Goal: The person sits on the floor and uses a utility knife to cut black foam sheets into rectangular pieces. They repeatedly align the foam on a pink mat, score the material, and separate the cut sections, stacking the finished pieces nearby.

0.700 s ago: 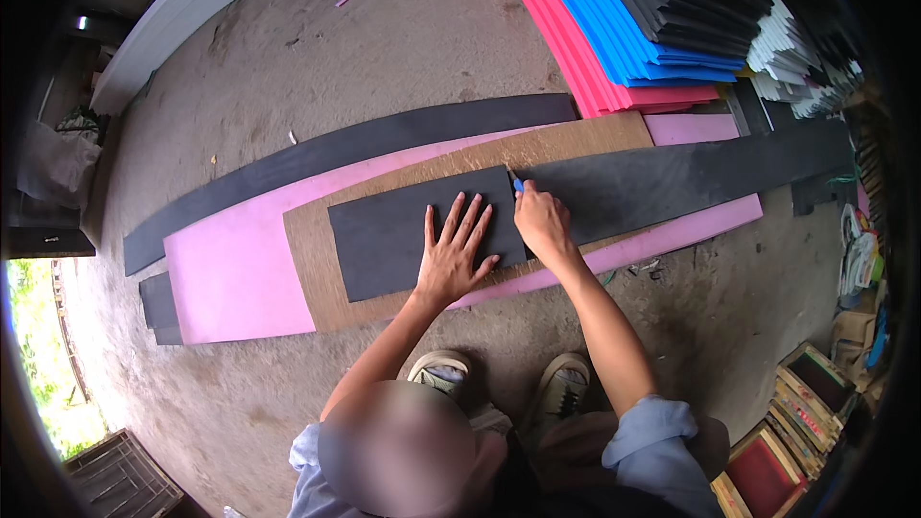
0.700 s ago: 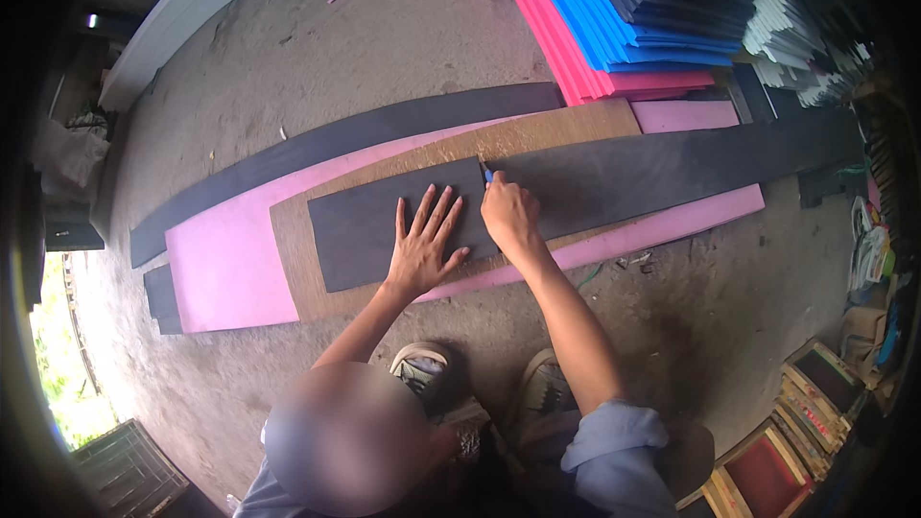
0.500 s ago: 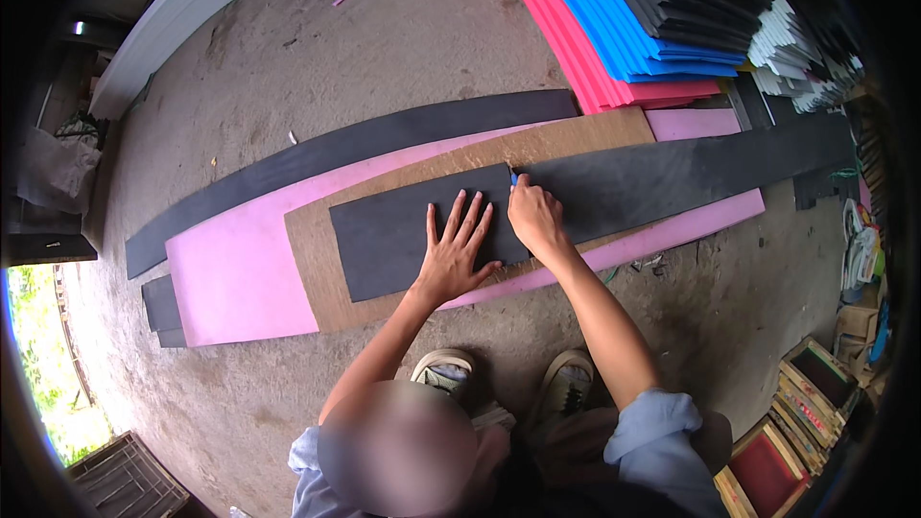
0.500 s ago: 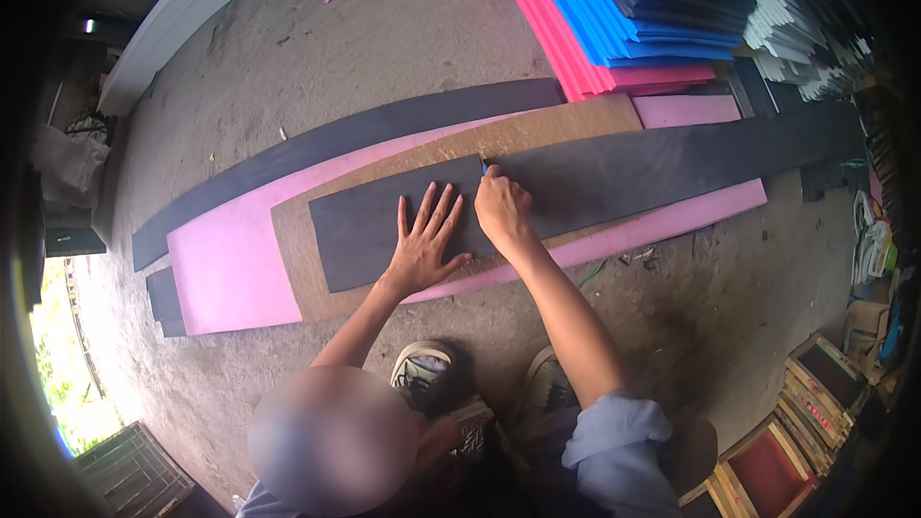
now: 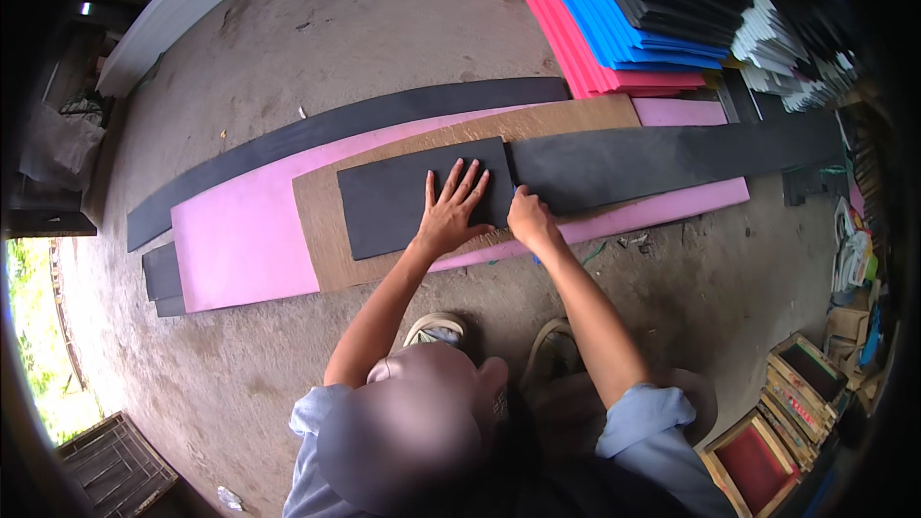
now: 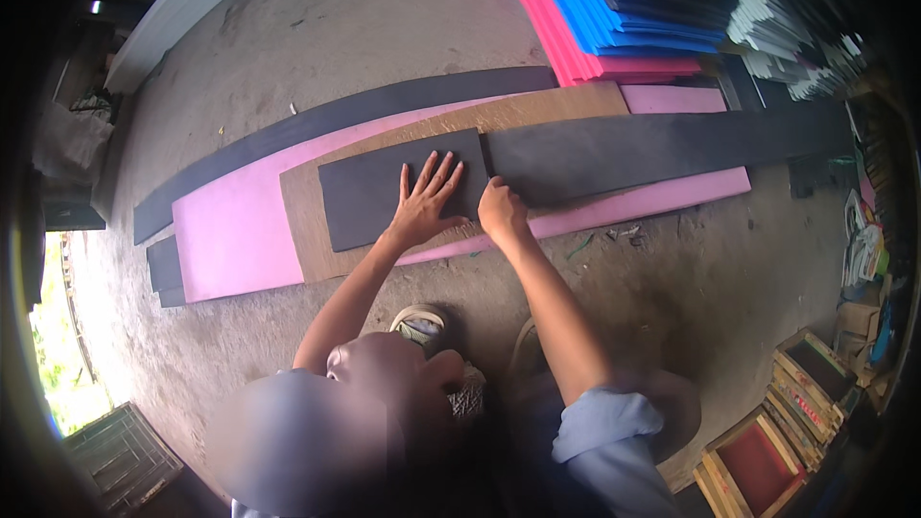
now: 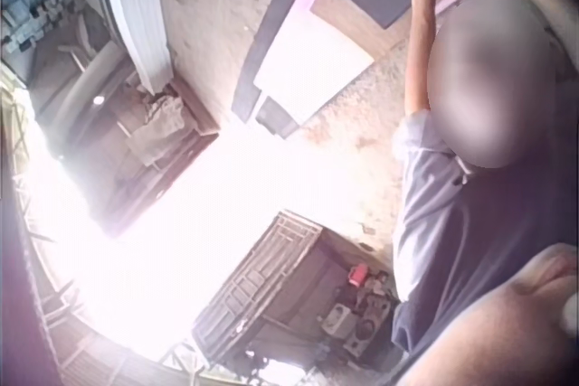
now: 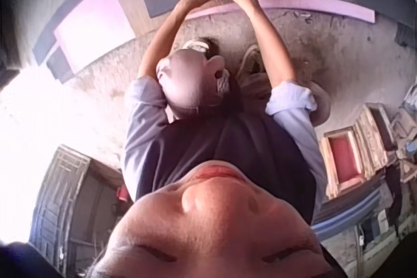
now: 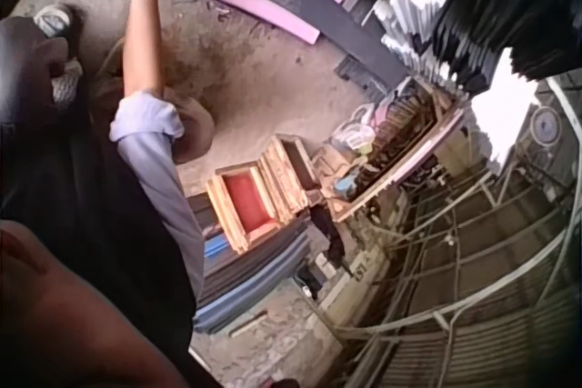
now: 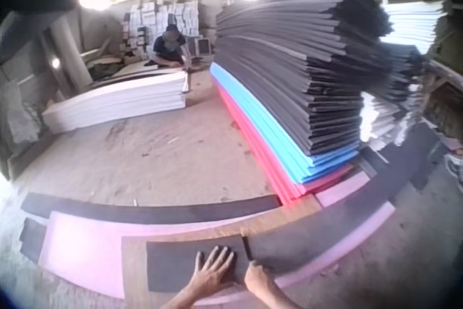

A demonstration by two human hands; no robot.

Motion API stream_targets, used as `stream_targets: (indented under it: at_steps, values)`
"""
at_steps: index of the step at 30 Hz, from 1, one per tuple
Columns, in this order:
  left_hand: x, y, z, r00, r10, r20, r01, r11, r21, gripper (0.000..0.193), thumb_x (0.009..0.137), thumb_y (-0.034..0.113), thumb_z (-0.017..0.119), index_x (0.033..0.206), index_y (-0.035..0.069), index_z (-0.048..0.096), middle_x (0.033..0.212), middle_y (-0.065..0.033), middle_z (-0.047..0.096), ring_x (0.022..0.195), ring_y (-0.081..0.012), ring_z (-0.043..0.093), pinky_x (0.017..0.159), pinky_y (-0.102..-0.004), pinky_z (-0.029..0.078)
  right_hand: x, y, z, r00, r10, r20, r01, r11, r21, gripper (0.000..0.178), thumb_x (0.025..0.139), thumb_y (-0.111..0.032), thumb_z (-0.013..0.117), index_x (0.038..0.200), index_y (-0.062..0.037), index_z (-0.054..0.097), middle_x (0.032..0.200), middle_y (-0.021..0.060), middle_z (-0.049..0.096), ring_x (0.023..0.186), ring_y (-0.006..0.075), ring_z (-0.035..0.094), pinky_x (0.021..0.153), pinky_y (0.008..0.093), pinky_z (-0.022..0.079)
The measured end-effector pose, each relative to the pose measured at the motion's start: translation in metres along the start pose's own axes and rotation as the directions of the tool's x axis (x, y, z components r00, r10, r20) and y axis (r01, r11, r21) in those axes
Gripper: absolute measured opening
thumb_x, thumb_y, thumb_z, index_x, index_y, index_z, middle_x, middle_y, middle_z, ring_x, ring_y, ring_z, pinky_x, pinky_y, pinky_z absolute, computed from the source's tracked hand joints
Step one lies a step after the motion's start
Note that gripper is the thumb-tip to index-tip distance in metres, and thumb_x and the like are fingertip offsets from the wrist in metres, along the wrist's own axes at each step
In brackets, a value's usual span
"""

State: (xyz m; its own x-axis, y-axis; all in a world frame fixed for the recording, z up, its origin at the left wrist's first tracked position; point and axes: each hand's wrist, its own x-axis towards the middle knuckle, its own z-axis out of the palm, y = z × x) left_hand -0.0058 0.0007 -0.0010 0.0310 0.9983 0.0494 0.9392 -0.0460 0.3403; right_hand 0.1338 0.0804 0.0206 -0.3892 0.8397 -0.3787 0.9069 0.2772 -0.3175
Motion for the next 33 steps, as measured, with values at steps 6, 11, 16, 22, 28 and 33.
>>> stream_targets:
  at_steps: [6,11,16,22,28,33]
  values:
    - [0.001,0.003,0.003,1.000,0.000,0.014,0.000,1.000,0.014,0.092,0.066,0.057,0.061,0.139,0.019,0.020,0.145,-0.0047,0.017,0.134,-0.0247,0.009,0.102,-0.0600,0.003,-0.042,0.023,0.030,0.998,-0.002,-0.070,0.001,1.000,-0.018,0.023,0.082,-0.007,0.043,0.101,0.0059,0.042,0.075,0.0251,0.061,0.074,0.0371,0.063,0.062,0.0425,0.053]
    - [-0.001,0.003,0.003,0.996,-0.016,0.087,0.010,0.998,0.059,0.094,0.068,0.059,0.058,0.140,0.020,0.014,0.146,-0.0044,0.009,0.135,-0.0237,0.003,0.103,-0.0583,-0.001,-0.062,0.027,0.038,0.999,0.016,-0.043,-0.015,1.000,0.027,0.027,0.082,-0.007,0.043,0.106,0.0064,0.039,0.073,0.0260,0.061,0.072,0.0369,0.063,0.059,0.0430,0.052]
    - [0.000,0.005,0.002,0.996,-0.007,0.091,0.001,0.998,0.059,0.093,0.069,0.059,0.058,0.140,0.020,0.013,0.147,-0.0045,0.007,0.135,-0.0240,0.002,0.102,-0.0590,-0.001,-0.070,0.035,0.047,0.999,0.028,-0.042,-0.028,1.000,0.000,0.030,0.082,-0.006,0.043,0.108,0.0069,0.038,0.073,0.0259,0.061,0.071,0.0367,0.063,0.058,0.0430,0.052]
    - [0.004,0.001,0.007,0.997,0.012,0.071,-0.016,0.998,0.058,0.094,0.069,0.060,0.057,0.140,0.020,0.013,0.147,-0.0046,0.007,0.135,-0.0245,0.002,0.102,-0.0598,-0.001,-0.070,0.038,0.036,0.997,0.052,0.049,-0.052,0.999,-0.004,0.033,0.081,-0.010,0.044,0.110,0.0066,0.042,0.081,0.0274,0.060,0.078,0.0387,0.062,0.068,0.0450,0.051]
    - [-0.003,-0.005,0.003,1.000,0.005,0.021,-0.006,0.999,0.037,0.093,0.067,0.056,0.060,0.139,0.016,0.018,0.145,-0.0068,0.014,0.135,-0.0264,0.008,0.101,-0.0610,0.003,-0.038,0.007,-0.048,0.998,-0.028,-0.054,0.030,0.999,0.037,0.029,0.087,-0.019,0.039,0.104,0.0020,0.050,0.079,0.0221,0.062,0.078,0.0374,0.062,0.067,0.0446,0.050]
    - [0.005,0.006,0.001,0.997,0.005,0.071,-0.007,1.000,0.020,0.092,0.069,0.058,0.058,0.140,0.017,0.016,0.146,-0.0064,0.012,0.135,-0.0255,0.006,0.101,-0.0601,0.000,0.046,0.001,-0.023,0.976,-0.079,-0.204,0.068,0.996,-0.062,0.024,0.086,-0.018,0.042,0.099,0.0001,0.050,0.079,0.0209,0.063,0.078,0.0356,0.063,0.065,0.0442,0.051]
